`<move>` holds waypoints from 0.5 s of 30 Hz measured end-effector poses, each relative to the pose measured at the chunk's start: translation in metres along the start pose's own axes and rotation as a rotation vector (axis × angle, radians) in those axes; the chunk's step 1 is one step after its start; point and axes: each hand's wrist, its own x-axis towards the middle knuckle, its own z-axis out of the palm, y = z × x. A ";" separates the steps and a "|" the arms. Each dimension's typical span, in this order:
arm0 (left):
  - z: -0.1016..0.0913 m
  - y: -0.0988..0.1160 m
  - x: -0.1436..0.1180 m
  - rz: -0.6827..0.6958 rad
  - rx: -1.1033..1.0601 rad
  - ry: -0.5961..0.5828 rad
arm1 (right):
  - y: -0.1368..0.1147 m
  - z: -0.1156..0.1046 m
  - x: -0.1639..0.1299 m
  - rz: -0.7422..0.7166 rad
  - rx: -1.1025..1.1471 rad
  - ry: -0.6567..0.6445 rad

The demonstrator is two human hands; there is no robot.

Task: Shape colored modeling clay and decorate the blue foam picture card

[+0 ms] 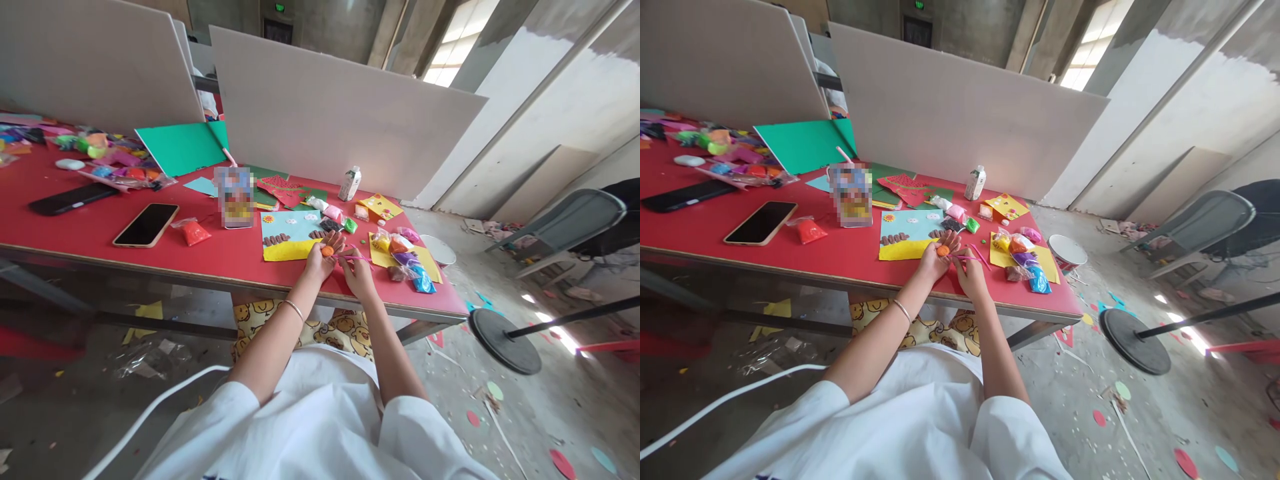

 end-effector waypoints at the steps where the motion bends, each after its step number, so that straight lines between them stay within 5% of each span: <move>1: 0.000 0.000 0.000 0.002 -0.001 -0.008 | 0.000 0.000 0.000 0.001 0.000 -0.001; 15: -0.003 -0.002 0.000 -0.011 -0.022 -0.018 | -0.003 0.000 0.000 -0.001 -0.058 -0.022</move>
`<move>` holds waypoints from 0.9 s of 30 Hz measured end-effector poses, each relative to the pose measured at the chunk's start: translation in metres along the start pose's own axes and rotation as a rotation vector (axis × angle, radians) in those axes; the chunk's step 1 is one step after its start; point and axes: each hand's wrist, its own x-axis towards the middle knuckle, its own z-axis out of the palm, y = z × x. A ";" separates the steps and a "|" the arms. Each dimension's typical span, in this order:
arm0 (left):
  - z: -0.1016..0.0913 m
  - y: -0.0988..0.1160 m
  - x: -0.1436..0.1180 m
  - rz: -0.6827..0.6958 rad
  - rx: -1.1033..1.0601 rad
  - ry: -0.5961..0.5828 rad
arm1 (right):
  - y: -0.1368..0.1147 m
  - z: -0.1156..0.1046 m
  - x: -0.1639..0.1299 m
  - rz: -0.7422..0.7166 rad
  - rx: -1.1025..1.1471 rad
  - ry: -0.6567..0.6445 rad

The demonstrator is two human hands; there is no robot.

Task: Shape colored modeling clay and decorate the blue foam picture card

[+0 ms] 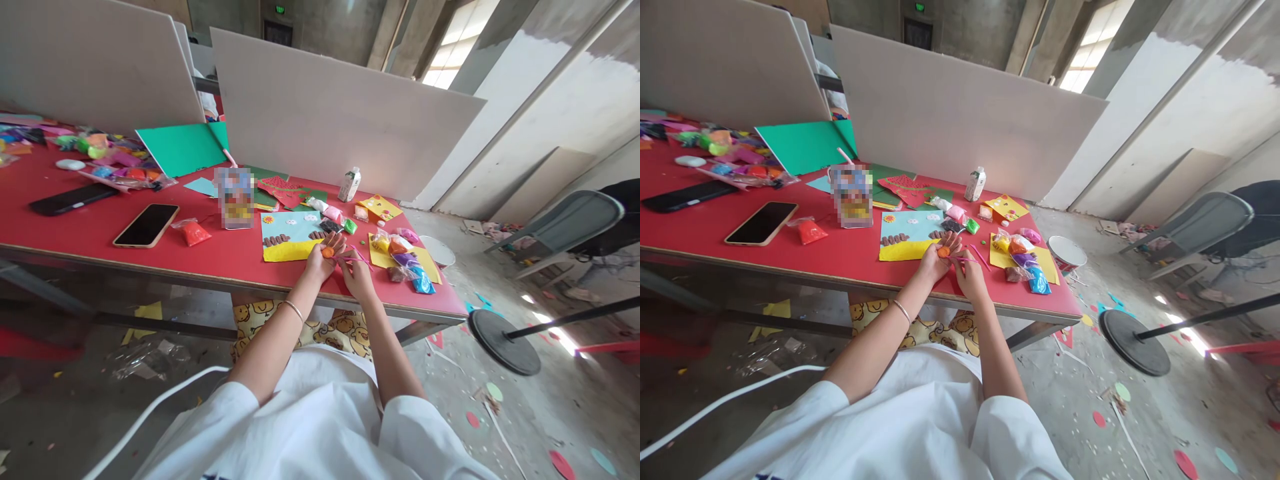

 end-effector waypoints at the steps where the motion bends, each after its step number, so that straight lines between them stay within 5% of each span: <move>1: 0.000 0.000 0.000 0.004 -0.007 0.003 | 0.000 0.000 0.000 0.001 -0.013 -0.003; 27: 0.020 -0.002 -0.013 -0.003 0.149 0.102 | -0.001 0.003 0.000 -0.035 -0.052 0.075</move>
